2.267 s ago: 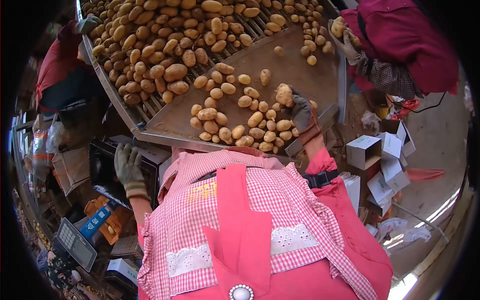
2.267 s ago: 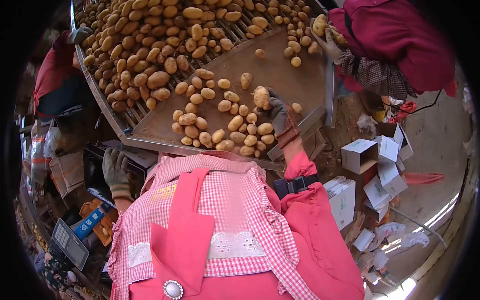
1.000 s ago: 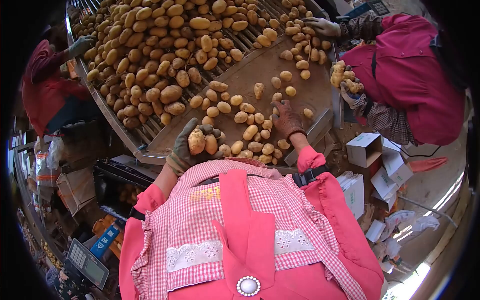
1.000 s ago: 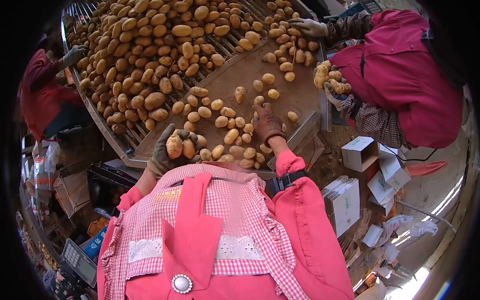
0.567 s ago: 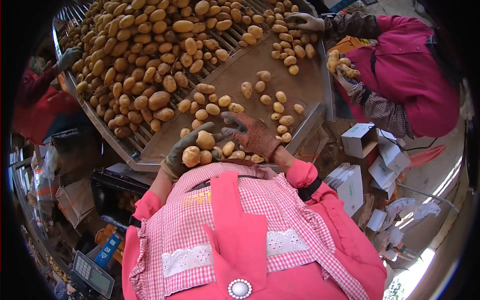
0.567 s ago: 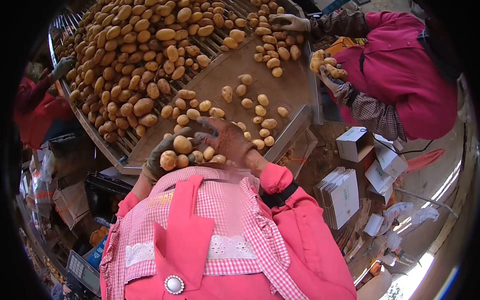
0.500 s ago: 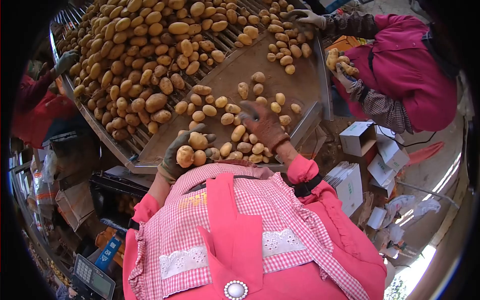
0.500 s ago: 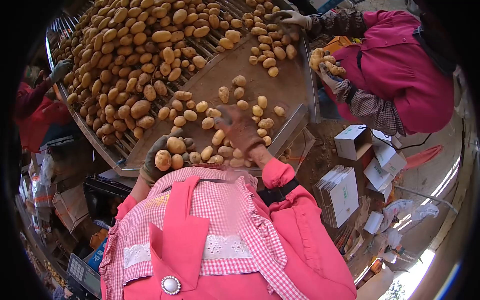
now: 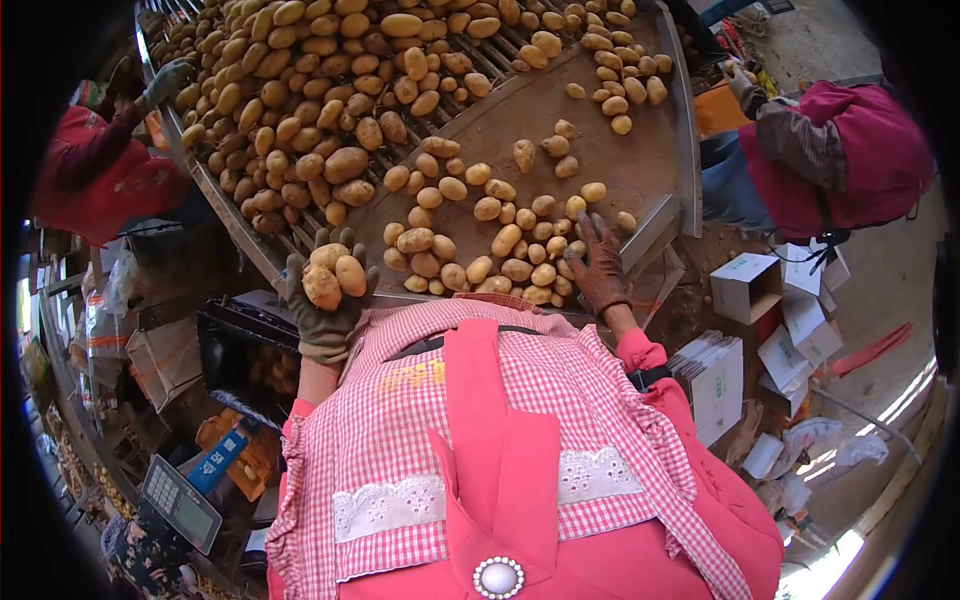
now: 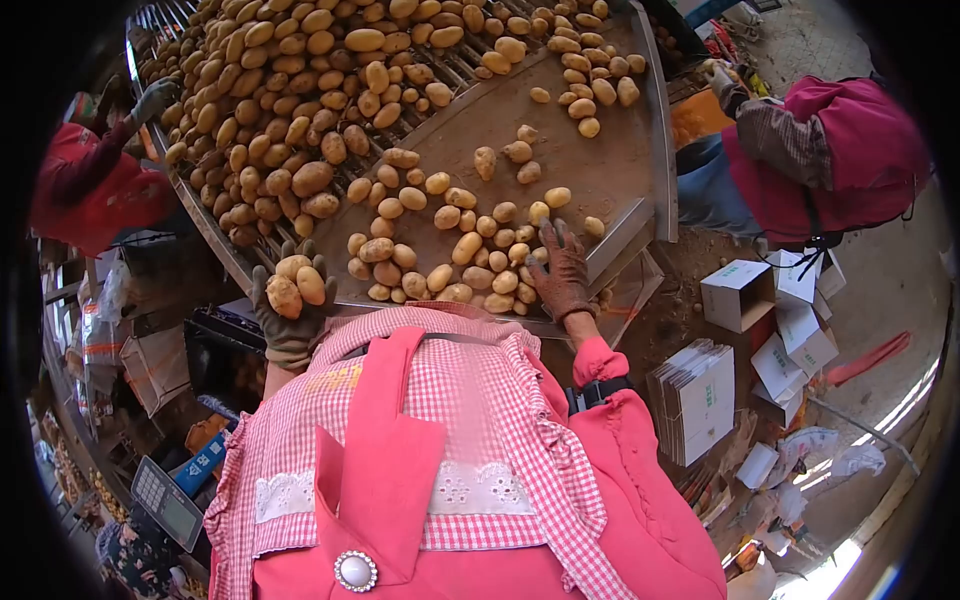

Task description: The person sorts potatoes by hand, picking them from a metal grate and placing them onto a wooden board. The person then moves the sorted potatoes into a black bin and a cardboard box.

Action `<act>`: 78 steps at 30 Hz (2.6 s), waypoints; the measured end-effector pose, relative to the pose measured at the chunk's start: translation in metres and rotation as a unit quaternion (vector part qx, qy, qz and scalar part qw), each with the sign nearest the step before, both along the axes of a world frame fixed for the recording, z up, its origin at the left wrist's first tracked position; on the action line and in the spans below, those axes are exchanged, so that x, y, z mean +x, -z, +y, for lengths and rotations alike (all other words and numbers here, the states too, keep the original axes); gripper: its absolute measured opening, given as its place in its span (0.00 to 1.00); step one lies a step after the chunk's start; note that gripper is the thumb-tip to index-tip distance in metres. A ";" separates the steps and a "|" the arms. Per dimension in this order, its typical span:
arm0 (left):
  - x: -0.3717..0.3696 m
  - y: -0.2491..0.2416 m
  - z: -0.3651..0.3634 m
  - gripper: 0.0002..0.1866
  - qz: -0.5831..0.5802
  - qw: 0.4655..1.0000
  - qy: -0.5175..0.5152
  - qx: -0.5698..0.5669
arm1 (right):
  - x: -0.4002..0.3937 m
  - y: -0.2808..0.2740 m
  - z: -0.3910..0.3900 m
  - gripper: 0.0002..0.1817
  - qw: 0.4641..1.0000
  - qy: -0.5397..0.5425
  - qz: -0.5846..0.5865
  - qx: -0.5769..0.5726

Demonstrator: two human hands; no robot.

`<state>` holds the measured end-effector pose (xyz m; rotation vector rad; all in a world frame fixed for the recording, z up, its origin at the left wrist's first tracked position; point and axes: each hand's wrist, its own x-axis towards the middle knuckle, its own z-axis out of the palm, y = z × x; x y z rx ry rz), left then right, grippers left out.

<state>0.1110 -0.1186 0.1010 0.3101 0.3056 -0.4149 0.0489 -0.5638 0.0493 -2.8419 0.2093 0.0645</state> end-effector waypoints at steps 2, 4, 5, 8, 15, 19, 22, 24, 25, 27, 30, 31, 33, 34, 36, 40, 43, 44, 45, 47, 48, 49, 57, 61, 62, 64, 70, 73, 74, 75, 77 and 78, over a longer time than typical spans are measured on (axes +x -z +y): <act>-0.014 0.006 0.016 0.34 -0.018 1.000 -0.025 0.007 | 0.001 0.010 -0.005 0.42 1.000 -0.006 -0.021 0.008; -0.030 0.011 0.029 0.35 -0.012 0.998 -0.068 -0.009 | 0.004 0.014 -0.008 0.40 0.999 0.002 -0.036 0.013; -0.040 0.012 0.035 0.35 -0.010 0.997 -0.072 -0.004 | 0.009 0.012 -0.008 0.40 0.999 -0.002 -0.034 0.017; -0.078 0.026 0.058 0.34 0.073 0.986 -0.149 -0.022 | 0.023 0.013 -0.014 0.35 0.995 0.042 -0.077 0.043; -0.160 0.012 0.061 0.32 0.104 0.966 -0.232 0.044 | -0.003 -0.039 0.013 0.39 0.990 -0.139 0.014 0.018; -0.189 0.020 0.063 0.29 0.149 0.951 -0.263 0.057 | -0.025 -0.013 0.009 0.34 0.986 -0.164 -0.039 0.012; -0.199 0.030 0.072 0.26 0.169 0.939 -0.291 0.074 | -0.028 -0.003 -0.001 0.33 0.987 -0.151 -0.035 -0.038; -0.198 0.038 0.084 0.25 0.210 0.920 -0.321 0.080 | -0.027 0.002 -0.003 0.34 0.985 -0.159 -0.051 -0.036; -0.201 0.048 0.096 0.24 0.213 0.915 -0.330 0.088 | -0.027 0.001 -0.003 0.34 0.985 -0.158 -0.050 -0.036; -0.207 0.067 0.121 0.24 0.225 0.904 -0.350 0.102 | -0.026 -0.001 0.001 0.34 0.987 -0.151 -0.039 -0.043; -0.216 0.086 0.161 0.22 0.269 0.871 -0.386 0.143 | -0.031 -0.010 0.005 0.36 0.986 -0.160 -0.031 -0.037; -0.216 0.093 0.175 0.21 0.282 0.858 -0.396 0.165 | -0.034 -0.012 0.004 0.38 0.986 -0.162 -0.036 -0.030; -0.209 0.108 0.206 0.20 0.314 0.834 -0.395 0.223 | -0.037 -0.025 0.008 0.42 0.989 -0.144 0.019 -0.021; -0.203 0.117 0.219 0.20 0.331 0.824 -0.381 0.257 | -0.039 -0.023 0.008 0.44 0.989 -0.147 0.012 -0.025; -0.181 0.111 0.219 0.21 0.353 0.801 -0.303 0.376 | -0.038 -0.026 0.012 0.42 0.989 -0.131 0.044 -0.056; -0.085 0.030 0.099 0.17 0.145 0.700 -0.279 0.641 | -0.017 -0.041 0.032 0.39 0.987 -0.107 0.076 -0.094; -0.033 0.006 0.026 0.18 -0.261 0.565 -0.109 0.775 | 0.001 -0.028 0.047 0.37 0.994 -0.078 0.016 -0.074; -0.016 -0.007 0.005 0.24 -0.388 0.470 -0.014 0.793 | 0.007 -0.029 0.054 0.36 0.995 -0.084 0.004 -0.052; -0.007 -0.018 -0.022 0.26 -0.454 0.414 0.032 0.788 | 0.011 -0.036 0.065 0.36 0.995 -0.082 0.001 -0.052; 0.009 0.002 -0.054 0.28 -0.588 0.304 0.100 0.743 | 0.013 -0.053 0.085 0.35 0.980 -0.196 -0.021 0.012; 0.012 0.020 -0.061 0.29 -0.611 0.264 0.116 0.737 | 0.008 -0.059 0.096 0.35 0.977 -0.212 -0.013 0.000; 0.017 0.029 -0.064 0.30 -0.630 0.221 0.132 0.733 | 0.005 -0.061 0.096 0.35 0.977 -0.213 -0.020 -0.003; 0.074 0.034 -0.029 0.38 -0.521 0.223 0.066 0.821 | -0.023 -0.019 0.095 0.37 0.996 -0.081 0.019 -0.033; 0.074 0.047 -0.034 0.35 -0.458 0.188 0.042 0.868 | -0.029 -0.007 0.103 0.36 0.998 -0.055 -0.017 -0.029; 0.067 0.042 -0.037 0.34 -0.470 0.190 0.071 0.859 | -0.028 -0.008 0.105 0.34 0.998 -0.047 -0.018 -0.030; 0.053 0.027 -0.037 0.31 -0.526 0.203 0.115 0.818 | -0.028 -0.007 0.107 0.33 0.999 -0.038 -0.021 -0.033; 0.087 0.020 -0.042 0.26 -0.554 0.339 -0.014 0.761 | -0.027 -0.006 0.112 0.31 0.999 -0.007 -0.016 -0.042; 0.126 0.027 -0.037 0.22 -0.463 0.205 0.019 0.862 | -0.028 -0.007 0.114 0.30 0.999 0.003 -0.038 -0.016; 0.132 0.027 -0.040 0.22 -0.463 0.206 0.017 0.862 | -0.028 -0.009 0.114 0.30 0.999 0.009 -0.036 -0.016; 0.139 0.025 -0.043 0.21 -0.464 0.159 0.078 0.868 | -0.027 -0.008 0.114 0.30 0.999 0.011 -0.039 -0.016; 0.146 0.023 -0.046 0.19 -0.469 0.108 0.140 0.865 | -0.028 -0.005 0.115 0.31 0.998 0.017 -0.058 -0.010; 0.149 0.025 -0.044 0.20 -0.489 0.086 0.152 0.854 | -0.029 -0.004 0.114 0.31 0.998 0.022 -0.059 -0.011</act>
